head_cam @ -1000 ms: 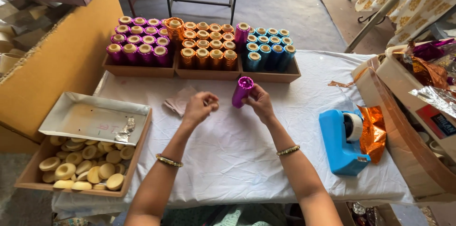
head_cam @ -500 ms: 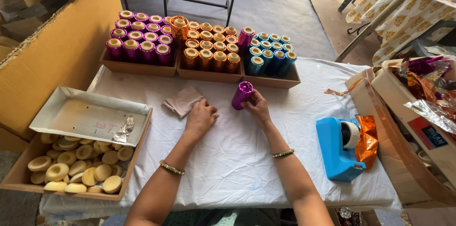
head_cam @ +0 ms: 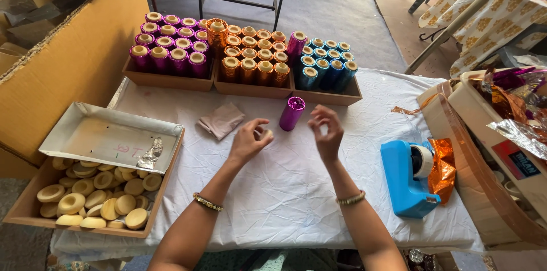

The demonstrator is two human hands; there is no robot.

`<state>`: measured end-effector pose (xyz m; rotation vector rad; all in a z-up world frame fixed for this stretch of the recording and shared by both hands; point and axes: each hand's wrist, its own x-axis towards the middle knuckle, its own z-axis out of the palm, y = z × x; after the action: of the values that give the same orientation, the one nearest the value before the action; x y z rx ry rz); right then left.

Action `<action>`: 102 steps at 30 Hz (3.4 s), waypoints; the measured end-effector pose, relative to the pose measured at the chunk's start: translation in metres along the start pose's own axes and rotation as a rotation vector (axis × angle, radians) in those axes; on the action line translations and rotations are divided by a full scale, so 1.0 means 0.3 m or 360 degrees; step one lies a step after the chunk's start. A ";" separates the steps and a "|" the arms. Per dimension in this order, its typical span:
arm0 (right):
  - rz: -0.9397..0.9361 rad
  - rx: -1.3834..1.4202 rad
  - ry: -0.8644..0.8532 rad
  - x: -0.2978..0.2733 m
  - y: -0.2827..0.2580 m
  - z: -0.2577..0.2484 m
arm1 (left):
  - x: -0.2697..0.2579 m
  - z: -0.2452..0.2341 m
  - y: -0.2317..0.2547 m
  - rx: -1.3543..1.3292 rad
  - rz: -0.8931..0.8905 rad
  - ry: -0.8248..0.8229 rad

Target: The person wipes a cylindrical candle with a cloth, then wraps it in a sheet of purple foil. They use a tape dispenser to secure the foil and place the finished candle into a box with other wrapped candles.

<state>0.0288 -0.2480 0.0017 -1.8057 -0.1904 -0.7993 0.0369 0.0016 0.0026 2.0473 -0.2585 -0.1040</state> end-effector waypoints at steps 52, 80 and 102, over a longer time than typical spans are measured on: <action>0.0005 -0.0145 -0.0650 -0.213 -0.067 0.085 | -0.109 0.279 0.029 -0.0830 0.0783 0.0429; -0.0497 0.0019 -0.0885 -0.199 -0.250 0.093 | -0.092 0.141 0.077 -0.2256 -0.0322 -0.0770; -0.0574 -0.0092 -0.0658 -0.183 -0.228 0.099 | -0.101 0.198 0.063 -0.2367 -0.0374 -0.0541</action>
<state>-0.0340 -0.1816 0.0168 -2.0059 -0.7864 -0.6708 -0.0062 -0.0512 -0.0100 0.5566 -0.0744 -0.5932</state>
